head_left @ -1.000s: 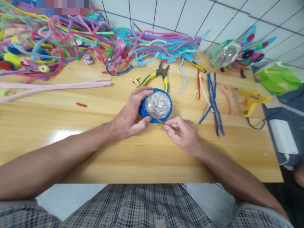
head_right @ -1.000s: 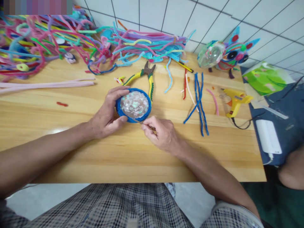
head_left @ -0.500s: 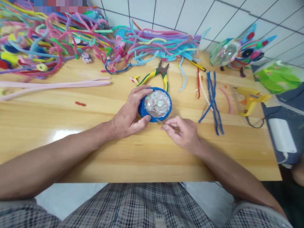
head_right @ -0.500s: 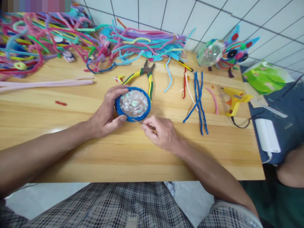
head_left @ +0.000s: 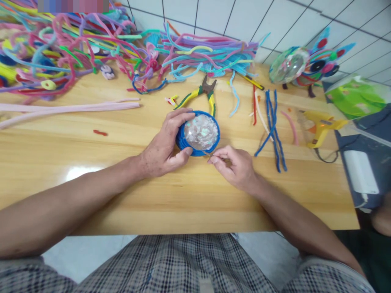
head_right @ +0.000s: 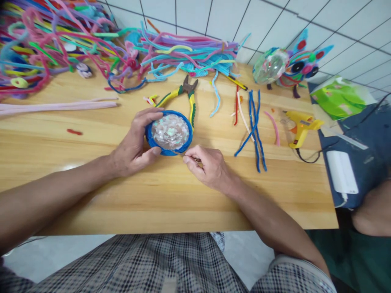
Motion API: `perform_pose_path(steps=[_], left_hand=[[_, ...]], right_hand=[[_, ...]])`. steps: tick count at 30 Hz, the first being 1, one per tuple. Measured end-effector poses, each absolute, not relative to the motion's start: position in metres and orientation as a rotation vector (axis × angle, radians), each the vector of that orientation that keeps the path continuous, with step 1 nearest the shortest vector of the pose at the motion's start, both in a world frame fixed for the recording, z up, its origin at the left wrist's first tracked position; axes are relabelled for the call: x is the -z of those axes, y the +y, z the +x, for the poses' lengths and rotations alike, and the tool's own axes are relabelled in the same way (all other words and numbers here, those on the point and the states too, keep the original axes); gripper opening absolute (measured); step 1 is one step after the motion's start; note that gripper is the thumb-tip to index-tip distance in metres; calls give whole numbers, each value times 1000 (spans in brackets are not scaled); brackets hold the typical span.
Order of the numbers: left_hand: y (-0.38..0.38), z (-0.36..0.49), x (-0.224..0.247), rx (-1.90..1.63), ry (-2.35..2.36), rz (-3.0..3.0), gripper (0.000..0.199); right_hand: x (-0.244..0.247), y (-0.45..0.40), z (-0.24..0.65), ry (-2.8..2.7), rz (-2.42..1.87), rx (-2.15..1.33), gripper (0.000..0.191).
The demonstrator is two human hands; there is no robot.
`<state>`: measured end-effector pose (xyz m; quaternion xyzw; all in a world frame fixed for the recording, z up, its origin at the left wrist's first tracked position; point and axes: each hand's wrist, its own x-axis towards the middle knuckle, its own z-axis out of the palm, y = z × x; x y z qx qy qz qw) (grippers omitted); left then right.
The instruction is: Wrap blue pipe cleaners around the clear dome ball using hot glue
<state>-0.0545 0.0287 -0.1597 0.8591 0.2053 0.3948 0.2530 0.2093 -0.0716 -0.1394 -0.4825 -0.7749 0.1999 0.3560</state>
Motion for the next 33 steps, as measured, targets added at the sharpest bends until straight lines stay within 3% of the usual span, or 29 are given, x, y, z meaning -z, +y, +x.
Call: perform_pose_path(steps=[16, 21, 33], left_hand=[[31, -55, 163, -1121, 499, 2311, 72], [31, -56, 163, -1125, 474, 2342, 75], [30, -53, 167, -1160, 479, 2274, 76]], right_hand=[[143, -63, 213, -1927, -1238, -636, 13], [148, -67, 215, -1835, -1189, -540, 3], [145, -58, 192, -1562, -1248, -636, 43]])
